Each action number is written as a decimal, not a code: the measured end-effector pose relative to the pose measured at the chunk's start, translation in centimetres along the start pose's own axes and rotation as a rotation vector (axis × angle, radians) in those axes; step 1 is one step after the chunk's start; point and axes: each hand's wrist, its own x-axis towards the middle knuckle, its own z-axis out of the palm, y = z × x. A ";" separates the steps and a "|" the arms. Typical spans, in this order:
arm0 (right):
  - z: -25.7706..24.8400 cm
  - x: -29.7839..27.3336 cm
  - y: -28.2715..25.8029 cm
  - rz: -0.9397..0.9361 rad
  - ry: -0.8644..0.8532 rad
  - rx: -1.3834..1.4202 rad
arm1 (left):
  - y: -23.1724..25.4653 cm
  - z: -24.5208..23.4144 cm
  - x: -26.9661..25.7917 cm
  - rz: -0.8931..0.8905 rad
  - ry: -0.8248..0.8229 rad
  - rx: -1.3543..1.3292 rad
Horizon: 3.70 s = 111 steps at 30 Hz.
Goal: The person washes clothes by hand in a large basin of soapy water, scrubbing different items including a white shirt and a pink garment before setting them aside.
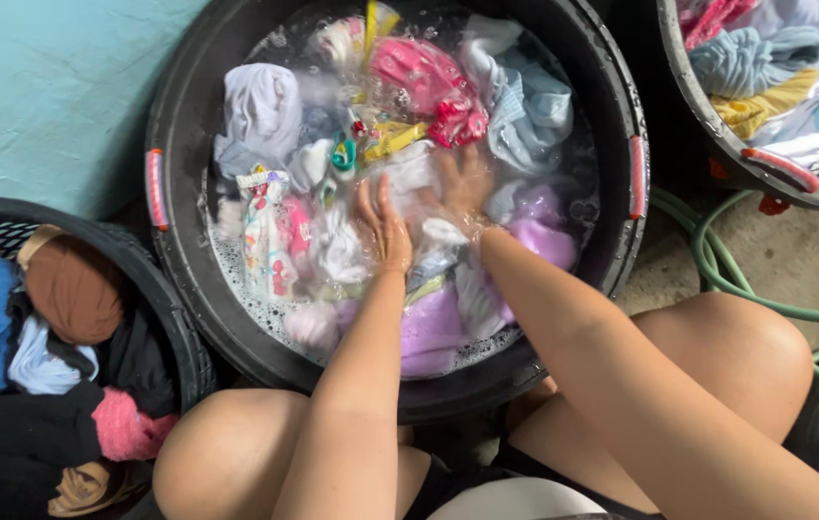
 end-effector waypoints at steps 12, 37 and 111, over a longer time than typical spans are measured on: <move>-3.6 -2.6 -4.3 0.226 -0.003 0.128 | 1.2 -6.2 8.4 -0.333 -0.580 -0.360; -6.8 4.6 -13.8 0.392 0.562 -0.061 | -4.7 -13.1 11.7 -0.403 -0.042 -0.157; -2.2 -1.5 -3.5 0.620 0.249 0.558 | 4.7 -9.0 10.4 -0.678 -0.185 -1.254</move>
